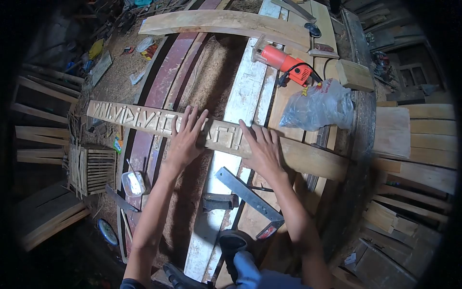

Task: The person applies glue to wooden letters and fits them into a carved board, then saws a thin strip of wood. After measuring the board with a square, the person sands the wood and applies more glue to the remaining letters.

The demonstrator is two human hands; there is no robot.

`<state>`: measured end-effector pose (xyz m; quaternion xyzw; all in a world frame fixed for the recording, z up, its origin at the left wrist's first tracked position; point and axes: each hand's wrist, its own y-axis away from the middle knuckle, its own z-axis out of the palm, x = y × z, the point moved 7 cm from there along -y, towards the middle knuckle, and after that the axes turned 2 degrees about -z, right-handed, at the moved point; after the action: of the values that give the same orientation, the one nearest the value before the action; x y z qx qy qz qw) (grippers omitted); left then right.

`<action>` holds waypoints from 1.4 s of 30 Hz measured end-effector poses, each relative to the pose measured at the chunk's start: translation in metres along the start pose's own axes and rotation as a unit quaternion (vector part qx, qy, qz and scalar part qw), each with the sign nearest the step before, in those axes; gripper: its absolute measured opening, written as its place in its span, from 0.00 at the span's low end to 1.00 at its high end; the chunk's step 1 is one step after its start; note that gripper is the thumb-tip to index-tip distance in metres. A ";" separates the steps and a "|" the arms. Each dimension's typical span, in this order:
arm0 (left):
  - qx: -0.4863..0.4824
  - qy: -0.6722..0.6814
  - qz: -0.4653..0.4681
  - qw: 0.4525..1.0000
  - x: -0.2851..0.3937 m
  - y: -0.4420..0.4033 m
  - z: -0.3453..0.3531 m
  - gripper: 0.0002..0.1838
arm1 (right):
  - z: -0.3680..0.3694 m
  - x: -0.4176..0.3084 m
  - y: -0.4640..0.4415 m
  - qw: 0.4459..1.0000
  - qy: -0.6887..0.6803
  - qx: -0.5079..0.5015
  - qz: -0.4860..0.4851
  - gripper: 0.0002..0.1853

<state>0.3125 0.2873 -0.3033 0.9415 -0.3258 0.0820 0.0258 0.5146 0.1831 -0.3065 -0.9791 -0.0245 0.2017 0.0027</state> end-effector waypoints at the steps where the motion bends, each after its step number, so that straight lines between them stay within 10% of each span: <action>1: -0.015 -0.009 0.008 1.000 -0.001 -0.005 -0.001 0.66 | -0.002 0.000 0.001 1.000 -0.009 0.008 -0.013 0.67; 14: -0.076 -0.017 0.048 0.996 -0.021 -0.011 -0.017 0.75 | -0.004 -0.005 0.016 0.998 -0.026 0.047 -0.043 0.59; 26: -0.037 -0.041 0.054 0.997 -0.034 0.000 -0.063 0.54 | -0.047 -0.030 0.017 0.993 -0.009 0.089 -0.072 0.57; 42: 0.163 -0.139 -0.055 0.975 -0.064 0.216 -0.393 0.62 | -0.209 -0.272 -0.005 0.900 -0.050 0.254 -0.350 0.53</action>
<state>0.0757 0.1961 0.0715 0.9517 -0.2563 0.0007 -0.1691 0.3475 0.1760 -0.0074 -0.8621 -0.3138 0.2357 0.3204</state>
